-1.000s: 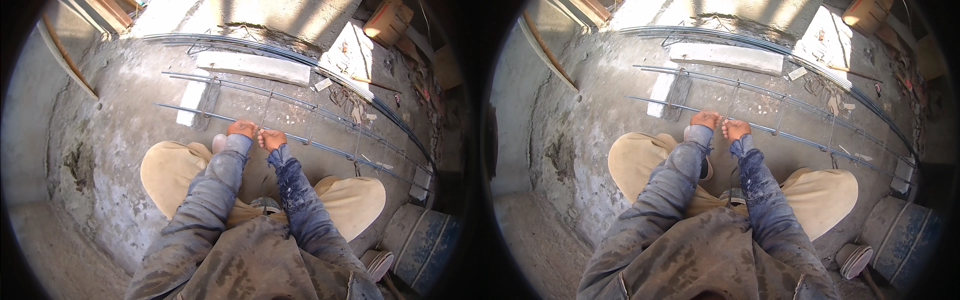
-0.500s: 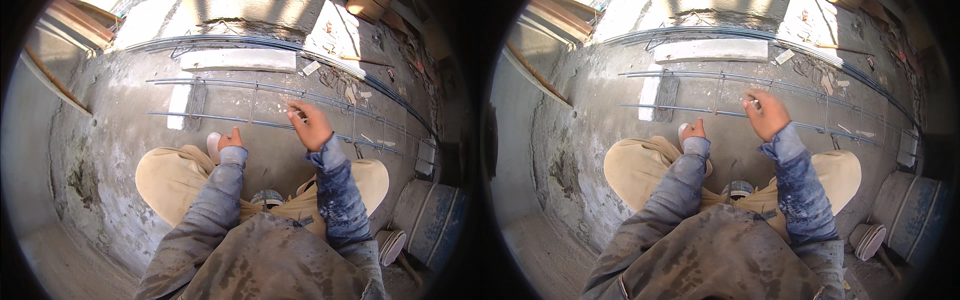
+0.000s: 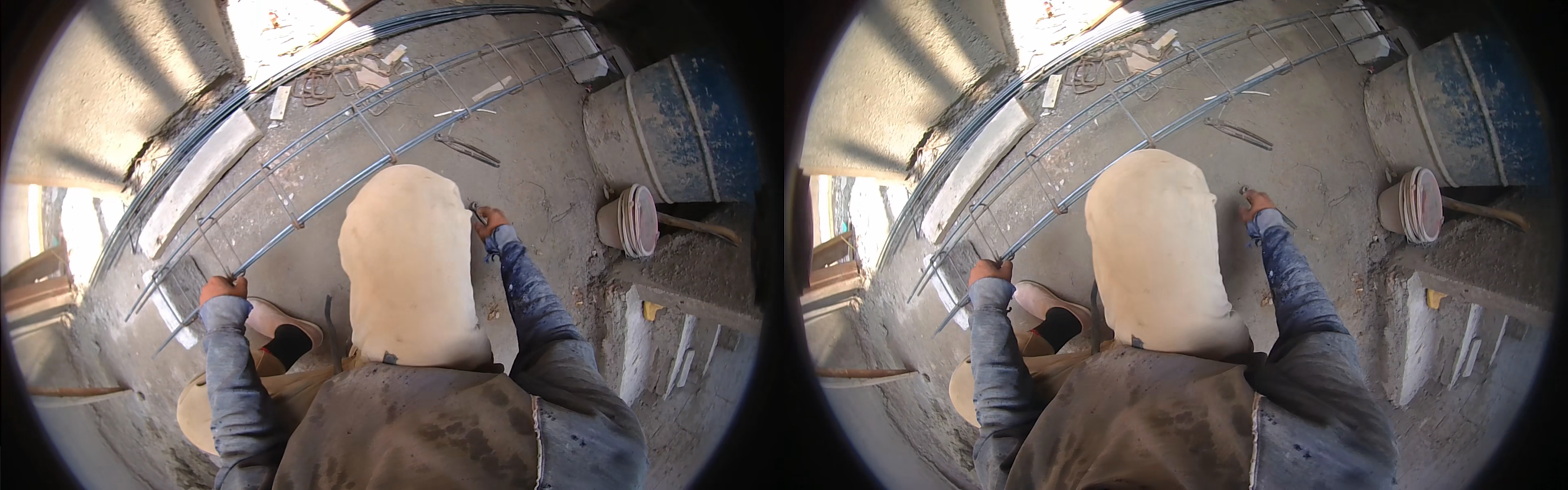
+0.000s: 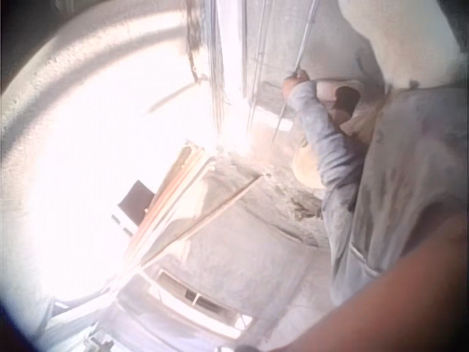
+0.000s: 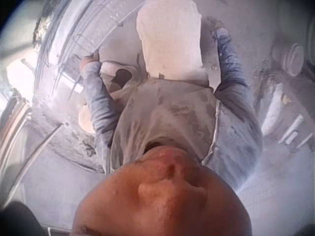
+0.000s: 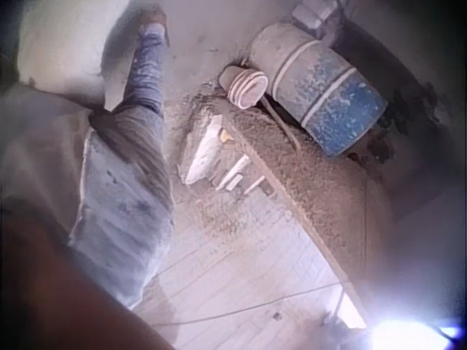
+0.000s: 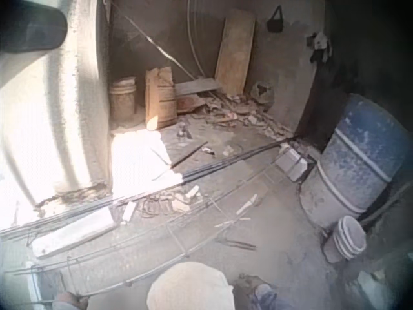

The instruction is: The person assembles a rebar cage by hand, using pliers to twist thin wire around the intersections of long metal rods and short rectangular stirrups while sitting on the floor.

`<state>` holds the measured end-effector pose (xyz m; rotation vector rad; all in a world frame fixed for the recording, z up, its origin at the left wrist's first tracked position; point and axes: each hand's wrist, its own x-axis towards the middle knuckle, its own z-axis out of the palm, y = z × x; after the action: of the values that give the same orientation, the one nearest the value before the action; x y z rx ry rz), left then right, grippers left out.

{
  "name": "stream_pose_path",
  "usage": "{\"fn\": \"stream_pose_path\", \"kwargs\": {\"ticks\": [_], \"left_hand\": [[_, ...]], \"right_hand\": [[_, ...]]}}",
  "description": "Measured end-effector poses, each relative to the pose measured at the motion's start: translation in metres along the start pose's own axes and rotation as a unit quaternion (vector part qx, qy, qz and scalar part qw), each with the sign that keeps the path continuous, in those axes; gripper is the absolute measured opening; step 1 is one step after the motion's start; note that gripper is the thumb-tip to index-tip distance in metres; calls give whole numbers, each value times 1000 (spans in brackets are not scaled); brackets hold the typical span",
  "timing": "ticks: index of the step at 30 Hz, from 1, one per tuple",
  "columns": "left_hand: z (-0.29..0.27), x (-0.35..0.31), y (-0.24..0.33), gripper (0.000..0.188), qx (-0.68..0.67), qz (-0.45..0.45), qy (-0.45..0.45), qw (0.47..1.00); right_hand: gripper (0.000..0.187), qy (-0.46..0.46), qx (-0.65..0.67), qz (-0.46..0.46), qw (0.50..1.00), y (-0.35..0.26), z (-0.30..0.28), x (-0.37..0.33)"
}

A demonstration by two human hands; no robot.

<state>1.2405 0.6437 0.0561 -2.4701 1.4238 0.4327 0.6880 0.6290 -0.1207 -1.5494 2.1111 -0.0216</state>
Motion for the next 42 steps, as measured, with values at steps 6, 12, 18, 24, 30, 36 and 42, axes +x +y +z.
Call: {"fn": "stream_pose_path", "kwargs": {"ticks": [6, 12, 18, 24, 30, 36, 42], "left_hand": [[1, 6, 12, 31, 118, 0, -15, 993], [21, 22, -4, 24, 160, 8, -18, 987], [50, 34, -69, 26, -93, 34, -27, 995], [73, 10, -70, 28, -621, -148, -115, 761], [119, 15, -34, 18, -936, -52, -228, 264], [128, 4, -67, 23, -942, -20, -240, 233], [76, 21, -51, 42, -505, -69, -61, 858]], "right_hand": [[53, -41, -62, 127, 989, 60, 84, -34], [37, -2, -99, 136, 986, 94, 70, 5], [32, -63, -148, 127, 979, 77, 56, 18], [40, -25, 13, 274, 961, 104, 96, 30], [54, -129, 475, 87, 866, 225, 120, 70], [17, 88, 277, -132, 948, 84, -20, 67], [24, 83, 383, -281, 876, -204, -274, -44]]}}
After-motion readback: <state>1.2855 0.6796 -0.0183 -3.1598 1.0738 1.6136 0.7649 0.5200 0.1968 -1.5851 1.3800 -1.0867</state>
